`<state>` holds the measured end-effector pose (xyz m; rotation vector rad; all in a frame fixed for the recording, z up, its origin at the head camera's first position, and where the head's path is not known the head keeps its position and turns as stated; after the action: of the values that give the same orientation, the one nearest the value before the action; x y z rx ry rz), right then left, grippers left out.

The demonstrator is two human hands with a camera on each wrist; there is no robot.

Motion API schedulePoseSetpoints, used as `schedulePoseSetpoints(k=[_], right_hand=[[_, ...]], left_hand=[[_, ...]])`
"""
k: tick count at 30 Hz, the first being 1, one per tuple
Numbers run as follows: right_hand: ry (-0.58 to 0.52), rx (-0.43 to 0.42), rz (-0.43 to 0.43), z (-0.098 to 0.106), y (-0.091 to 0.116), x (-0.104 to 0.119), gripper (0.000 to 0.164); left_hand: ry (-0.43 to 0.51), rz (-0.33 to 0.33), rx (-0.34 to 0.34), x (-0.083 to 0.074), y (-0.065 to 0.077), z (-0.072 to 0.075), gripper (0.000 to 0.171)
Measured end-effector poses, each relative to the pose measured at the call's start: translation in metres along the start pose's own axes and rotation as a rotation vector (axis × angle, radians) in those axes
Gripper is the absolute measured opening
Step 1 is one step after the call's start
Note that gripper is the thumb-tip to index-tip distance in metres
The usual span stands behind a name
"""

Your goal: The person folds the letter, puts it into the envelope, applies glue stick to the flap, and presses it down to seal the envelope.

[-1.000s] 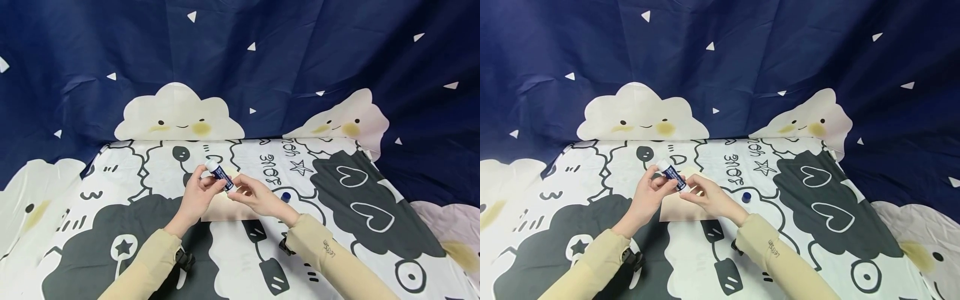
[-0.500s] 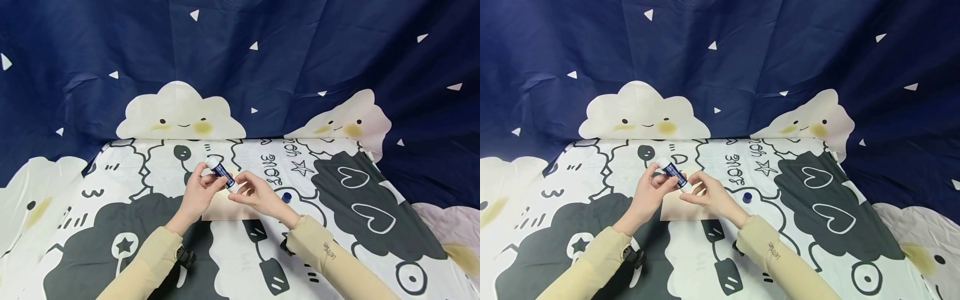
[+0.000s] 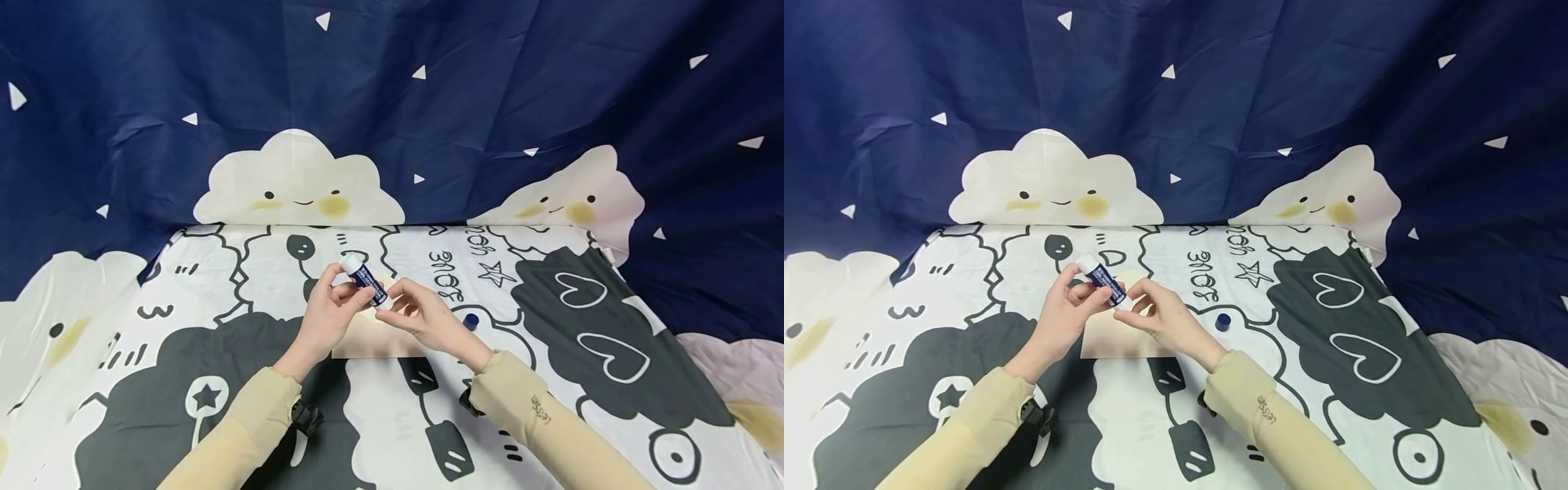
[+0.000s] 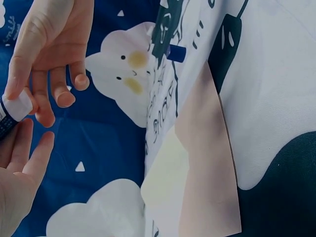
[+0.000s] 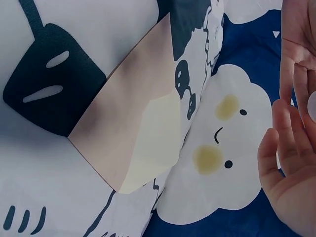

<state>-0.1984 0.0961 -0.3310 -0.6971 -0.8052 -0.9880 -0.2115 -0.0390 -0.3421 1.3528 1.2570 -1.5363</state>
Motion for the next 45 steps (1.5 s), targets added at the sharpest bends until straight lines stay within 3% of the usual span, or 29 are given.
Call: schedulePoseSetpoints(k=[14, 30, 40, 45], right_hand=[[0.025, 0.019, 0.021, -0.0006, -0.0005, 0.0003, 0.016], [-0.075, 0.113, 0.027, -0.0043, 0.0004, -0.001, 0.016], [-0.017, -0.03, -0.015, 0.0009, -0.0005, -0.0025, 0.026], [0.007, -0.069, 0.025, 0.0012, -0.0005, 0.0041, 0.027]], left_hand=[[0.018, 0.011, -0.001, -0.0033, 0.0009, -0.001, 0.036], [0.015, 0.021, 0.025, -0.0003, 0.0026, -0.0028, 0.037], [-0.053, 0.007, -0.034, -0.0074, 0.0015, 0.0023, 0.035], [-0.068, 0.006, -0.045, -0.0097, 0.0012, 0.0019, 0.037]])
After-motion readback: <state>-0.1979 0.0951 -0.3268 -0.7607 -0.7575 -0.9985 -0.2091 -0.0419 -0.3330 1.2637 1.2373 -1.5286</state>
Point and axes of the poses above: each hand's wrist, its own y-axis away from the middle knuckle, its own z-axis out of the back of the hand, x = y × z, the point moved 8 cm from there along -y, towards the middle knuckle, and after that the axes turned 4 degrees about -y, right-handed, at the moved point
